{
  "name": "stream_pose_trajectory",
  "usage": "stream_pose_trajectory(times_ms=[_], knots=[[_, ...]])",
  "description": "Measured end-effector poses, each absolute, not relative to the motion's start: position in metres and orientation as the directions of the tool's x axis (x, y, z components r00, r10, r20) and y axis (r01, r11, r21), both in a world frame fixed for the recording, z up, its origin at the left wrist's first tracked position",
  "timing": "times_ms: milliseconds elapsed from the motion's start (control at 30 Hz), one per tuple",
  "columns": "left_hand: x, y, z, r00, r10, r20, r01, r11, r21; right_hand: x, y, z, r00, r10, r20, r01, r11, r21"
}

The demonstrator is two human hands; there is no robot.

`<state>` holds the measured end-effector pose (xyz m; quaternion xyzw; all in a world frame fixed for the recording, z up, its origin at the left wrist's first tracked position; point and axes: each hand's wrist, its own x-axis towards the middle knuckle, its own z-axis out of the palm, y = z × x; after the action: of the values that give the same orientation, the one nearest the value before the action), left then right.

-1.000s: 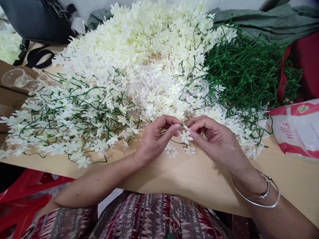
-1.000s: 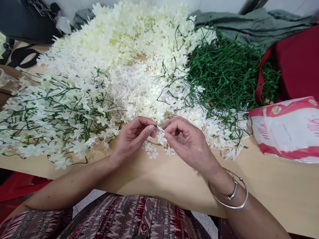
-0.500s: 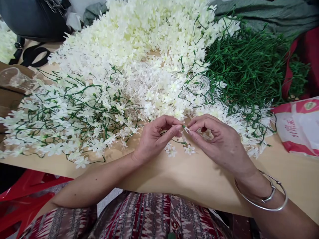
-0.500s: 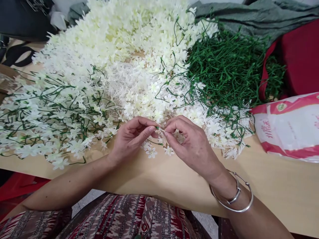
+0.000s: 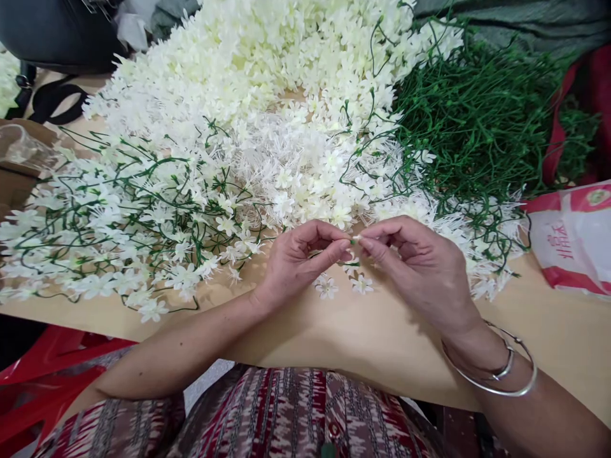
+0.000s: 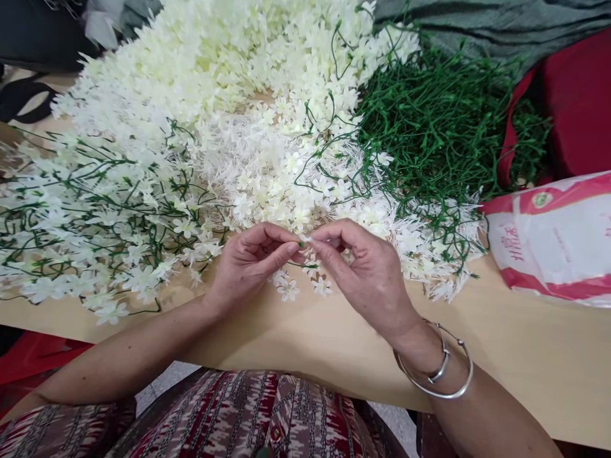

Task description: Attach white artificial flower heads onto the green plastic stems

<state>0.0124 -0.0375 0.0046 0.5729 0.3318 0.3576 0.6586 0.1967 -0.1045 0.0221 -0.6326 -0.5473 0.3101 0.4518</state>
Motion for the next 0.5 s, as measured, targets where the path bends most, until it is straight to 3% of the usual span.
stream_pose_trajectory(times_ms=[100, 200, 267, 333, 400, 500], knots=[[0.01, -0.036, 0.011, 0.557, 0.83, -0.035, -0.067, 0.087, 0.994, 0.207, -0.1, 0.019, 0.331, 0.916, 0.228, 0.511, 0.03, -0.859], [0.004, -0.032, 0.019, 0.666, 0.745, -0.042, 0.02, 0.039, 0.999, 0.213, -0.096, 0.019, 0.382, 0.896, 0.225, 0.426, 0.045, -0.904], [0.0, -0.031, 0.02, 0.749, 0.662, -0.01, 0.12, -0.121, 0.985, 0.214, -0.095, 0.019, 0.37, 0.906, 0.203, 0.374, 0.055, -0.926], [-0.002, -0.032, 0.015, 0.774, 0.631, 0.055, 0.237, -0.368, 0.899, 0.213, -0.095, 0.018, 0.336, 0.925, 0.179, 0.361, 0.049, -0.931], [-0.002, -0.036, 0.006, 0.764, 0.631, 0.139, 0.35, -0.585, 0.732, 0.212, -0.097, 0.016, 0.305, 0.94, 0.151, 0.373, 0.028, -0.928], [0.001, -0.041, -0.007, 0.765, 0.609, 0.211, 0.426, -0.723, 0.545, 0.212, -0.099, 0.014, 0.287, 0.951, 0.113, 0.413, -0.017, -0.91]])
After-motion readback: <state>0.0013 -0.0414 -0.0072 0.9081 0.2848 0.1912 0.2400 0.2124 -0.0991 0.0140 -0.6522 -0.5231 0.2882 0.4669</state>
